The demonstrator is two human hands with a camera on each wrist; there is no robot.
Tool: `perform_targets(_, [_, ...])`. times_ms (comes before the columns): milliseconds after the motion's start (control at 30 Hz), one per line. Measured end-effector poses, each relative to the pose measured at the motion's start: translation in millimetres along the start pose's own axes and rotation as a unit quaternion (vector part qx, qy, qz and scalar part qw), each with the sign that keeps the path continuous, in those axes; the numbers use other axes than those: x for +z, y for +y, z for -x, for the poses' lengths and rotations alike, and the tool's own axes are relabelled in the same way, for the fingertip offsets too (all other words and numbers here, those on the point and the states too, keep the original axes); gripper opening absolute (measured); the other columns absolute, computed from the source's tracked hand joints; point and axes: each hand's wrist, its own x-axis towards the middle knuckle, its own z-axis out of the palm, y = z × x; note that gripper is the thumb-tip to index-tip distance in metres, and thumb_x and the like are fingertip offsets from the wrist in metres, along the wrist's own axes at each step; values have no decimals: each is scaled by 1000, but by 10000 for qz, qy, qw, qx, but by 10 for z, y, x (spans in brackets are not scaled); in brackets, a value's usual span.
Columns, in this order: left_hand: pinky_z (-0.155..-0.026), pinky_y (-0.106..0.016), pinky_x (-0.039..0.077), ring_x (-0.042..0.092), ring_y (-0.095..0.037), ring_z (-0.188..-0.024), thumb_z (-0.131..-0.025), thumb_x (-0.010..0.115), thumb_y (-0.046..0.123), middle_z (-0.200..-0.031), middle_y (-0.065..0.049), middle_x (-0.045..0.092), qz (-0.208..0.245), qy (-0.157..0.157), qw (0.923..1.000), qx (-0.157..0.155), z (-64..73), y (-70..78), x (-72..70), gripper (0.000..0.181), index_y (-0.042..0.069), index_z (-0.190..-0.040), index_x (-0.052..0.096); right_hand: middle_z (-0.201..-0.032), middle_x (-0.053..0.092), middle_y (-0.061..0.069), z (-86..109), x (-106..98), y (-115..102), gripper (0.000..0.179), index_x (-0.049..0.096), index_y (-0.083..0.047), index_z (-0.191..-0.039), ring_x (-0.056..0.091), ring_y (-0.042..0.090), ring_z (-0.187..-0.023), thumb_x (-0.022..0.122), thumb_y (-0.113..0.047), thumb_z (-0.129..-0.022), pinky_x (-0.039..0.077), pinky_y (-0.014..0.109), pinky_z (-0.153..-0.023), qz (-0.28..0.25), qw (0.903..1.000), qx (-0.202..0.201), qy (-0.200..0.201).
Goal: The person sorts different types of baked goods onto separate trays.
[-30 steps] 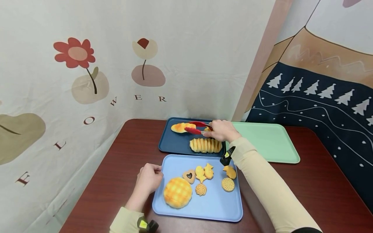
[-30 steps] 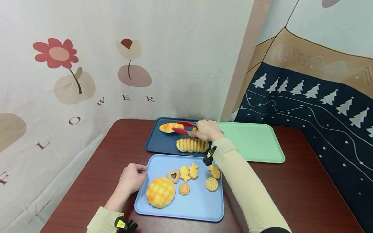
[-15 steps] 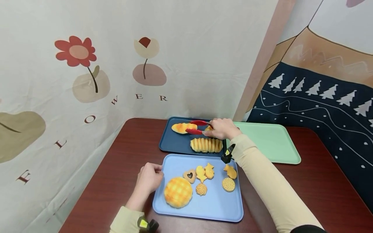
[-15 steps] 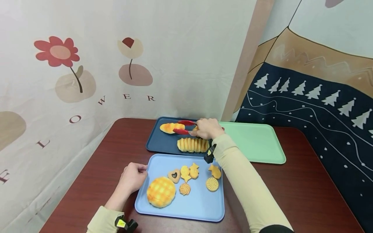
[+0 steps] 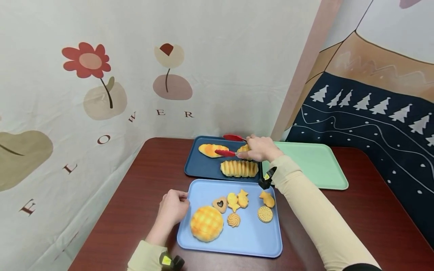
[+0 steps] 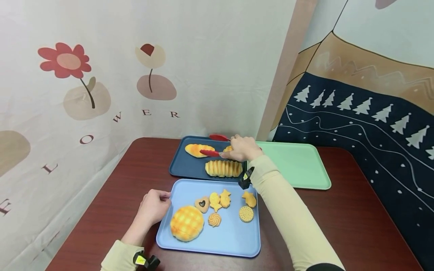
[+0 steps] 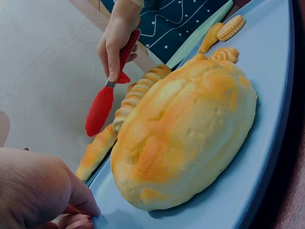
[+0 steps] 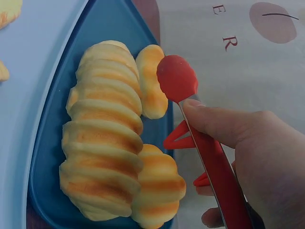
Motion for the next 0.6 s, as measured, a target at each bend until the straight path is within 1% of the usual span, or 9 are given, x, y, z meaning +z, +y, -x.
perform_targets(133, [-64, -38, 53, 64, -23, -74, -93, 68, 8, -107, -13, 78, -22, -7, 10000, 5, 2, 5, -2, 28, 2, -117, 81, -150, 53, 22, 78, -26, 30, 100, 48, 1, -156, 62, 39, -118, 62, -75, -93, 51, 56, -100, -230, 9996, -92, 127])
perform_targets(300, [-64, -38, 53, 65, -23, -77, -93, 68, 8, -114, -16, 77, -32, -8, 10000, 23, -6, -2, 14, 29, 2, -119, 80, -155, 48, 25, 199, -40, 72, 106, 44, 3, -158, 59, 42, -126, 67, -75, -90, 45, 62, -107, -619, 9972, -347, 215])
perform_targets(400, [-63, -37, 52, 65, -23, -76, -93, 68, 9, -115, -16, 77, -36, 5, 10000, 15, -11, -10, 25, 29, 2, -119, 80, -158, 46, 25, 277, -39, 103, 108, 42, 3, -159, 55, 42, -133, 66, -77, -89, 40, 64, -111, -732, 9959, -481, 247])
perform_targets(600, [-60, -36, 50, 63, -22, -72, -93, 67, 8, -114, -16, 77, -9, -39, 10000, 23, -17, -9, 23, 30, 2, -119, 80, -160, 45, 23, 434, -50, 146, 112, 40, 1, -161, 52, 42, -138, 63, -80, -88, 39, 64, -112, -902, 9932, -529, 505])
